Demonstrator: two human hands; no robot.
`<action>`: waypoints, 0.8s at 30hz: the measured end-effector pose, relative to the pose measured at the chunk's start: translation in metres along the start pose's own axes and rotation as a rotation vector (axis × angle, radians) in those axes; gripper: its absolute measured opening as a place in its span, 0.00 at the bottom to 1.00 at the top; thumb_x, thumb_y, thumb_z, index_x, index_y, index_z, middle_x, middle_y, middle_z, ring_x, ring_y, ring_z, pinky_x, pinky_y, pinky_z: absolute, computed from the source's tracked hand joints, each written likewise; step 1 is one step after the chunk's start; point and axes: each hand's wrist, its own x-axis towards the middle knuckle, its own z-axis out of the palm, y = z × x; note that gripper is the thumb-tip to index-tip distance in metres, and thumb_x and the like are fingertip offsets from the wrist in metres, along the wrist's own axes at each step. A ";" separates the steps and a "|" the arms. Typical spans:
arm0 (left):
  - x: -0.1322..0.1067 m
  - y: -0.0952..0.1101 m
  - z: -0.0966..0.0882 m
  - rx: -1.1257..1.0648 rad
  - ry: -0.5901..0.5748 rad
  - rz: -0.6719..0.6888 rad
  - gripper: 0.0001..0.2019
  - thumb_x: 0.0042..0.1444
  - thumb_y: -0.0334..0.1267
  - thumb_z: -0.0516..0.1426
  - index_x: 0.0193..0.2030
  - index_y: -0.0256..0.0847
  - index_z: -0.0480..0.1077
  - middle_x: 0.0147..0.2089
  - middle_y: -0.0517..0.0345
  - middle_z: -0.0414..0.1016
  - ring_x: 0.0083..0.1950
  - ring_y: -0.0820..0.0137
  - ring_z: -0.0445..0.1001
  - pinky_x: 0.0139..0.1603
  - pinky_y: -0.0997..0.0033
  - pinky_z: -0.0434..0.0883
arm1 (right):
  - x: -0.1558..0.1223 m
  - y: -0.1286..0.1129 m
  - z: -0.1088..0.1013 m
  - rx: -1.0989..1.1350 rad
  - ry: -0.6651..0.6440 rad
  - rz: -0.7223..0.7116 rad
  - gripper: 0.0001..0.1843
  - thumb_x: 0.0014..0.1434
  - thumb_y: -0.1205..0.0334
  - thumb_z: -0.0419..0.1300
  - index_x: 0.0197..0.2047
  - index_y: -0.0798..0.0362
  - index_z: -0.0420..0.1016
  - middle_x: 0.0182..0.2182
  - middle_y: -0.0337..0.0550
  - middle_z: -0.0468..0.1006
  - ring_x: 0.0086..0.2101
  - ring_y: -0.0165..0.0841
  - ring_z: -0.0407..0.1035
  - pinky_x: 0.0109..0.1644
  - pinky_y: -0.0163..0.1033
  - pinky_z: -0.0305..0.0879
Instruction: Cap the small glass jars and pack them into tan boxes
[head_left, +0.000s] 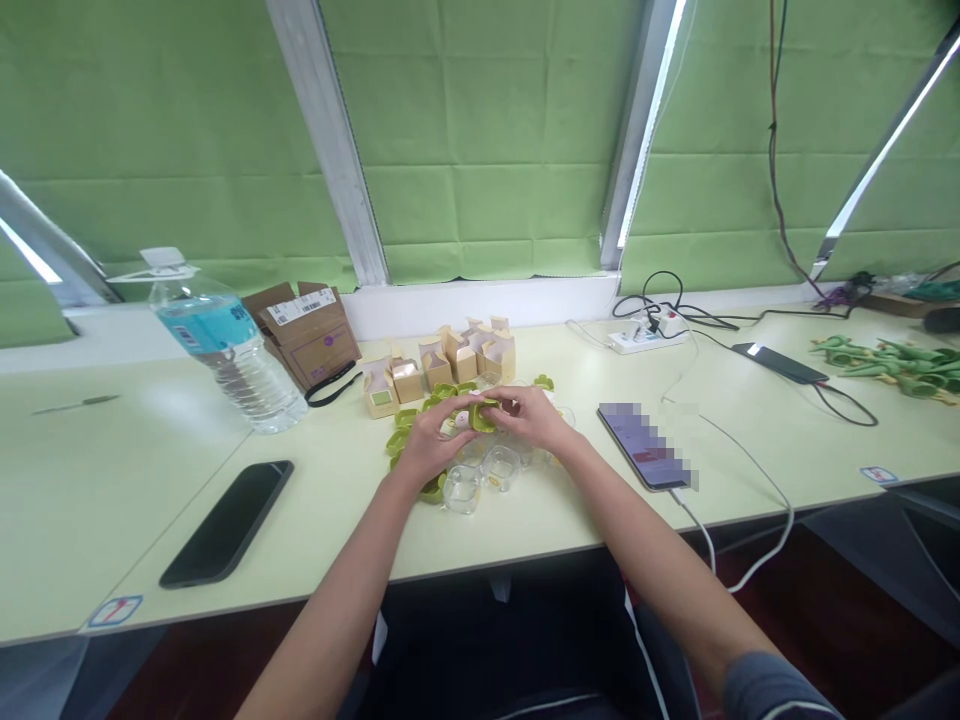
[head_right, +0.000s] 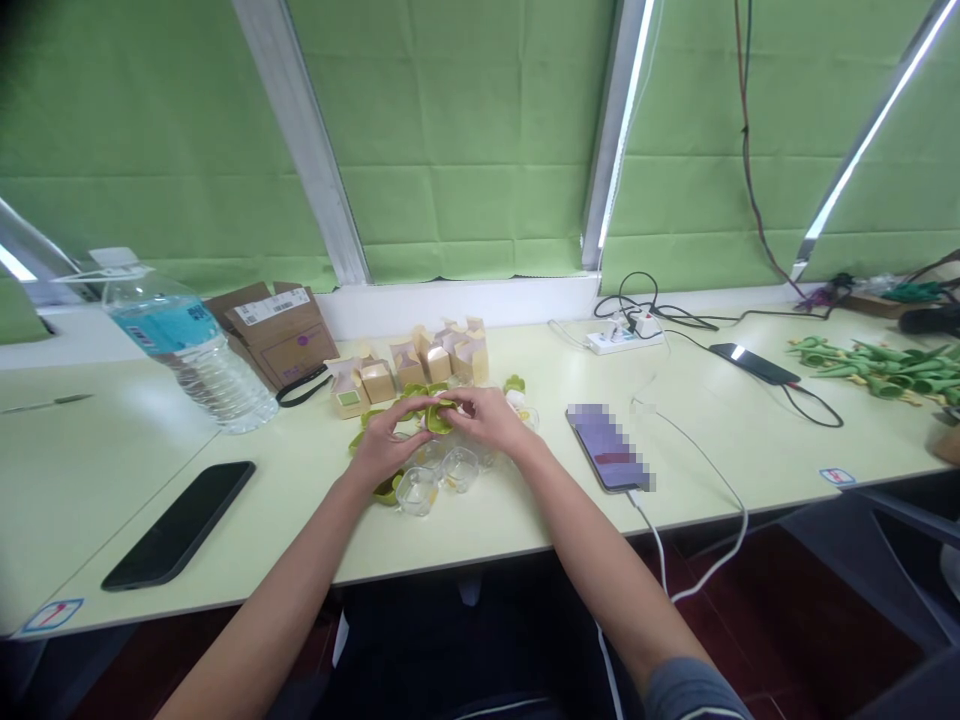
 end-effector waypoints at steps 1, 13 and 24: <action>0.000 0.000 0.000 0.001 0.001 0.000 0.19 0.57 0.40 0.65 0.56 0.45 0.75 0.53 0.52 0.81 0.55 0.61 0.79 0.60 0.54 0.75 | 0.000 -0.001 0.000 0.014 -0.003 0.003 0.15 0.62 0.58 0.62 0.50 0.52 0.83 0.26 0.36 0.77 0.23 0.25 0.57 0.28 0.32 0.54; 0.000 0.002 0.000 0.000 -0.009 -0.020 0.17 0.57 0.40 0.64 0.54 0.46 0.76 0.52 0.54 0.82 0.54 0.62 0.80 0.57 0.56 0.77 | 0.000 -0.002 -0.001 0.073 0.006 0.010 0.13 0.61 0.58 0.63 0.46 0.53 0.82 0.29 0.38 0.77 0.24 0.25 0.56 0.28 0.31 0.54; -0.001 -0.002 0.001 0.064 0.001 -0.018 0.19 0.58 0.38 0.63 0.57 0.47 0.74 0.53 0.53 0.81 0.50 0.63 0.80 0.55 0.58 0.77 | -0.002 -0.003 -0.001 -0.030 -0.016 -0.006 0.15 0.62 0.59 0.61 0.50 0.52 0.81 0.28 0.37 0.77 0.25 0.26 0.61 0.32 0.32 0.58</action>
